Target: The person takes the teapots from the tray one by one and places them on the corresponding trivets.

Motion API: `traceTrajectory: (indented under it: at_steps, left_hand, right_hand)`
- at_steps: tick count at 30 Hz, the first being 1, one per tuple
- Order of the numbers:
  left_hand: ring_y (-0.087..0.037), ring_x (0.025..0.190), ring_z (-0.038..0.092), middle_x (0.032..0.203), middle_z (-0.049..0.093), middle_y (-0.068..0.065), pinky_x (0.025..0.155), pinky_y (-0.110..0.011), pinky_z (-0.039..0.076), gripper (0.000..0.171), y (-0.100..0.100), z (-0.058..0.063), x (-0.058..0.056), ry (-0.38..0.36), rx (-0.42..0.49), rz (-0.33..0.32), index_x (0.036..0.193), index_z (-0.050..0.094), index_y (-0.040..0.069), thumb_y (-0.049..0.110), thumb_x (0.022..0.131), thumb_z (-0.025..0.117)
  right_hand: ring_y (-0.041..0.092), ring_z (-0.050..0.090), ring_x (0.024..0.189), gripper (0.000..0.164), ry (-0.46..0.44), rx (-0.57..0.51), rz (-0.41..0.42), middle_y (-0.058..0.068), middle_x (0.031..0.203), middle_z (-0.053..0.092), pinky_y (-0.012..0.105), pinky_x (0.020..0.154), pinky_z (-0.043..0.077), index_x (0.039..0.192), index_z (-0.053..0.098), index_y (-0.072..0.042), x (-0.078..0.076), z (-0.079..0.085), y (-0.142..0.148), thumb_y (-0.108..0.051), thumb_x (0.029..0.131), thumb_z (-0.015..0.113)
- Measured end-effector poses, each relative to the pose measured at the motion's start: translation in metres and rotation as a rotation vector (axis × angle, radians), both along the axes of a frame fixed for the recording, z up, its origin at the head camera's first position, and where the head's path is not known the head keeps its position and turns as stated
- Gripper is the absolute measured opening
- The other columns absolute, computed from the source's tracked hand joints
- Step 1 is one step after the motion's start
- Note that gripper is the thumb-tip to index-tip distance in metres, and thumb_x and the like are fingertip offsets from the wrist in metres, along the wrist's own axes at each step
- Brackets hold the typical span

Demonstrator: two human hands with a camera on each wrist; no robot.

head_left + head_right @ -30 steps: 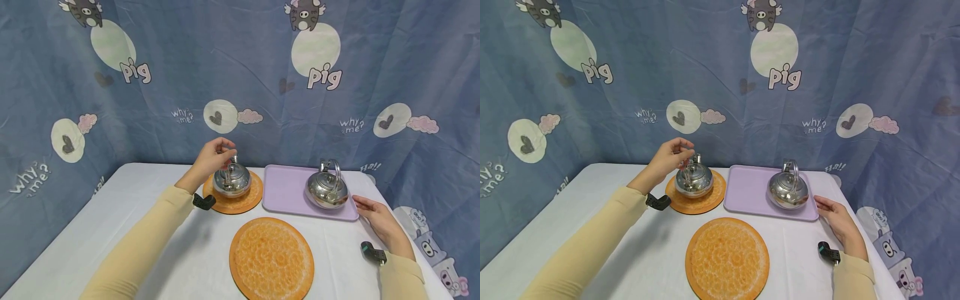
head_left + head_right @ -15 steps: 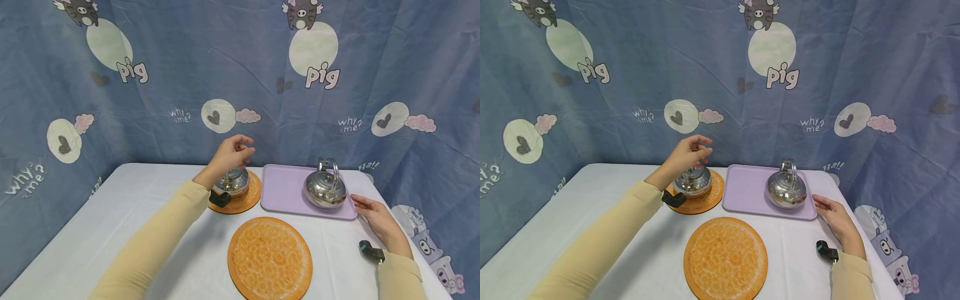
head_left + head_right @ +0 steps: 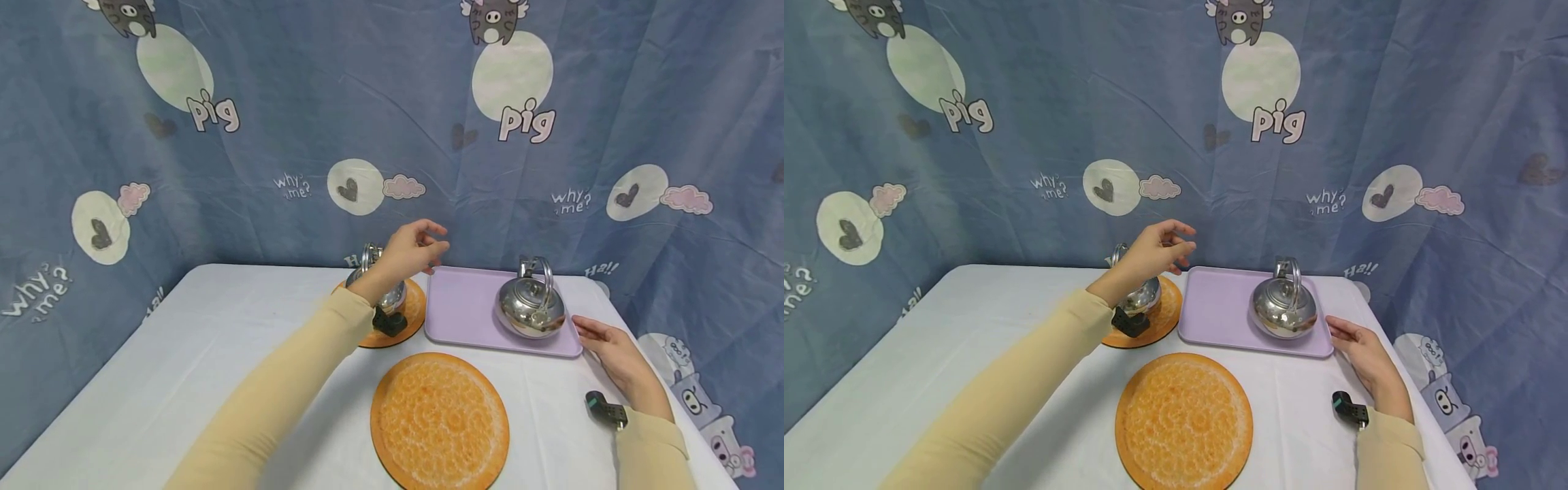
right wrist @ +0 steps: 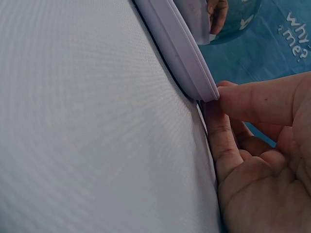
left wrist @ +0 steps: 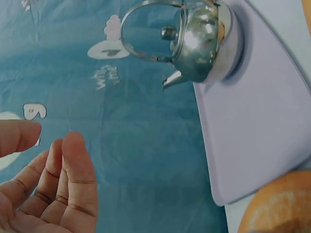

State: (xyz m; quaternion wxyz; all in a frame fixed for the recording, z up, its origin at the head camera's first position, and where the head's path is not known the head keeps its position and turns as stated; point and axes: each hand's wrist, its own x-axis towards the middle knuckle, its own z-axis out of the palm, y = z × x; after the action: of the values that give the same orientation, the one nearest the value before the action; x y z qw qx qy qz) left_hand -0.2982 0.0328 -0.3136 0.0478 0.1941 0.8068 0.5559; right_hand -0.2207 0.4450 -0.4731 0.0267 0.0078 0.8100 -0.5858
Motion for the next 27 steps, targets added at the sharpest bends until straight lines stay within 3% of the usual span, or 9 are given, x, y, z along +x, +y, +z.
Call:
traceTrajectory:
  at_steps: [4, 7, 14, 21, 27]
  left_hand:
    - [-0.036, 0.097, 0.076, 0.107, 0.074, -0.01, 0.08, -0.038, 0.068, 0.029, 0.016, -0.002, 0.0, -0.012, 0.004, -0.05, 0.136, 0.065, 0.011, 0.021, 0.108, 0.066]
    - [-0.029, 0.092, 0.077, 0.11, 0.075, -0.011, 0.08, -0.038, 0.068, 0.03, 0.029, -0.004, 0.001, -0.018, -0.009, -0.077, 0.136, 0.065, 0.011, 0.022, 0.109, 0.066]
    - [-0.018, 0.084, 0.076, 0.106, 0.075, -0.01, 0.076, -0.032, 0.067, 0.03, 0.056, -0.011, 0.004, -0.051, 0.001, -0.105, 0.136, 0.065, 0.011, 0.021, 0.108, 0.067]
    - [-0.026, 0.091, 0.078, 0.1, 0.076, -0.007, 0.081, -0.039, 0.068, 0.029, 0.082, -0.018, 0.008, -0.075, 0.01, -0.119, 0.135, 0.066, 0.01, 0.022, 0.108, 0.068]
    - [-0.039, 0.104, 0.078, 0.106, 0.078, -0.017, 0.087, -0.048, 0.068, 0.032, 0.104, -0.022, 0.01, -0.1, 0.022, -0.128, 0.134, 0.067, 0.006, 0.025, 0.108, 0.069]
  right_hand:
    - [-0.02, 0.054, 0.104, 0.058, -0.004, 0.004, -0.003, -0.029, 0.116, 0.057, 0.007, 0.092, 0.053, 0.158, 0.027, 0.022, 0.001, 0.0, 0.001, 0.009, 0.107, 0.052]
    - [-0.02, 0.054, 0.105, 0.06, -0.005, 0.002, -0.003, -0.029, 0.115, 0.058, 0.005, 0.09, 0.052, 0.158, 0.028, 0.022, 0.001, -0.001, 0.002, 0.006, 0.107, 0.055]
    - [-0.021, 0.052, 0.106, 0.058, -0.017, 0.03, -0.009, -0.007, 0.136, 0.06, 0.003, 0.092, 0.05, 0.159, 0.029, 0.019, -0.001, -0.001, 0.001, 0.005, 0.108, 0.052]
    - [-0.021, 0.053, 0.106, 0.058, -0.015, 0.019, -0.005, -0.014, 0.13, 0.06, 0.003, 0.092, 0.05, 0.159, 0.029, 0.02, -0.001, 0.0, 0.0, 0.005, 0.108, 0.052]
    - [-0.021, 0.052, 0.106, 0.059, -0.028, 0.033, -0.007, 0.019, 0.15, 0.052, 0.003, 0.093, 0.05, 0.159, 0.029, 0.02, -0.001, 0.002, -0.001, 0.003, 0.108, 0.054]
